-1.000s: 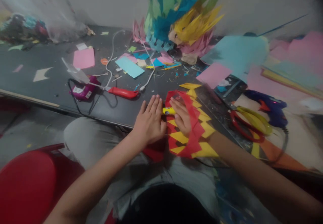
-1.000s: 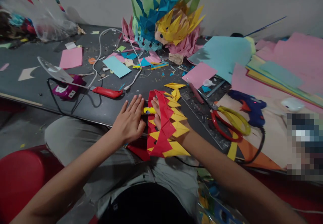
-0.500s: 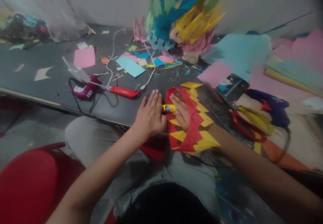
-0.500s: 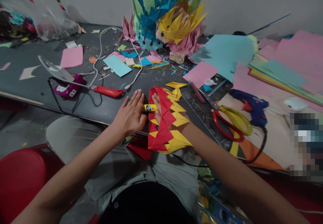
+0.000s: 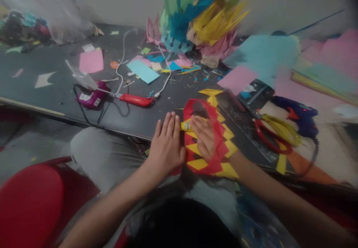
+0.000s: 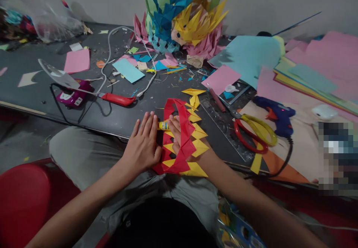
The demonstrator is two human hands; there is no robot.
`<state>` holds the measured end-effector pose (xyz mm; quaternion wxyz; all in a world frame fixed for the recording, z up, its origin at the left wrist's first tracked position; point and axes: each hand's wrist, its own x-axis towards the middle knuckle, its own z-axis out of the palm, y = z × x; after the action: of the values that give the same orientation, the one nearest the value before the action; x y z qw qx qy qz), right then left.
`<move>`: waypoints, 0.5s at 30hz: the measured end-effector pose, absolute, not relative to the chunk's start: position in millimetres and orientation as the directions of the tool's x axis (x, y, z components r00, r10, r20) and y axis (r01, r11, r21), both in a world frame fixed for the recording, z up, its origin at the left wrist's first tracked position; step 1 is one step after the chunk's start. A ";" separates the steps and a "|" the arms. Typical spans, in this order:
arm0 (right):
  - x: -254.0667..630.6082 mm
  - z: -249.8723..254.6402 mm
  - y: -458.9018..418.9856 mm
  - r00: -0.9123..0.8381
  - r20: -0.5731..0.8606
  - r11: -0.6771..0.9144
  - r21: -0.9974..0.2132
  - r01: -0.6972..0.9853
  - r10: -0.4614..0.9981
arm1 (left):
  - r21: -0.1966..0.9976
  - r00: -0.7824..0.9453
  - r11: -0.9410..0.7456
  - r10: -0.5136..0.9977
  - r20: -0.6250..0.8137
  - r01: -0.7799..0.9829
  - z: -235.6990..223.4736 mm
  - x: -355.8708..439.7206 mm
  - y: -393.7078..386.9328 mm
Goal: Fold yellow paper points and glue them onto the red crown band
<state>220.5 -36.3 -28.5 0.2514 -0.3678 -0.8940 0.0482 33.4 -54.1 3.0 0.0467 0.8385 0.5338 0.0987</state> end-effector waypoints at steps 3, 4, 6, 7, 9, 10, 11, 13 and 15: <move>222.8 -27.6 -47.7 -0.602 0.392 0.714 -0.283 0.641 0.696 | 0.166 0.412 -0.423 0.906 0.097 0.891 4.3 34.8 -65.6; 223.3 -27.7 -51.0 -0.600 0.380 0.707 -0.292 0.644 0.704 | 0.161 0.414 -0.424 0.905 0.097 0.891 4.2 35.1 -68.7; 223.9 -28.9 -56.0 -0.607 0.357 0.702 -0.295 0.648 0.710 | 0.147 0.412 -0.423 0.906 0.101 0.894 3.3 35.7 -73.9; 224.3 -30.2 -57.7 -0.609 0.356 0.703 -0.286 0.651 0.709 | 0.138 0.410 -0.421 0.906 0.105 0.897 2.8 35.9 -76.1; 225.6 -34.8 -59.9 -0.600 0.396 0.711 -0.257 0.654 0.695 | 0.114 0.409 -0.422 0.905 0.116 0.900 1.7 36.1 -80.5; 226.7 -38.1 -60.6 -0.593 0.416 0.712 -0.244 0.658 0.690 | 0.101 0.412 -0.424 0.903 0.122 0.900 1.3 36.0 -82.8; 228.1 -41.8 -61.4 -0.591 0.427 0.715 -0.235 0.659 0.685 | 0.089 0.415 -0.428 0.900 0.129 0.900 1.1 35.7 -85.2; 231.8 -49.3 -62.7 -0.600 0.428 0.722 -0.225 0.654 0.677 | 0.077 0.423 -0.436 0.896 0.137 0.897 1.1 34.6 -89.8; 235.8 -54.9 -63.4 -0.612 0.429 0.733 -0.215 0.645 0.664 | 0.079 0.434 -0.446 0.891 0.131 0.891 1.6 33.1 -93.1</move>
<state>235.8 -63.4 -54.9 0.2465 -0.3648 -0.8977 0.0194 33.1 -93.1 1.6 -0.0009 0.8469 0.5262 0.0768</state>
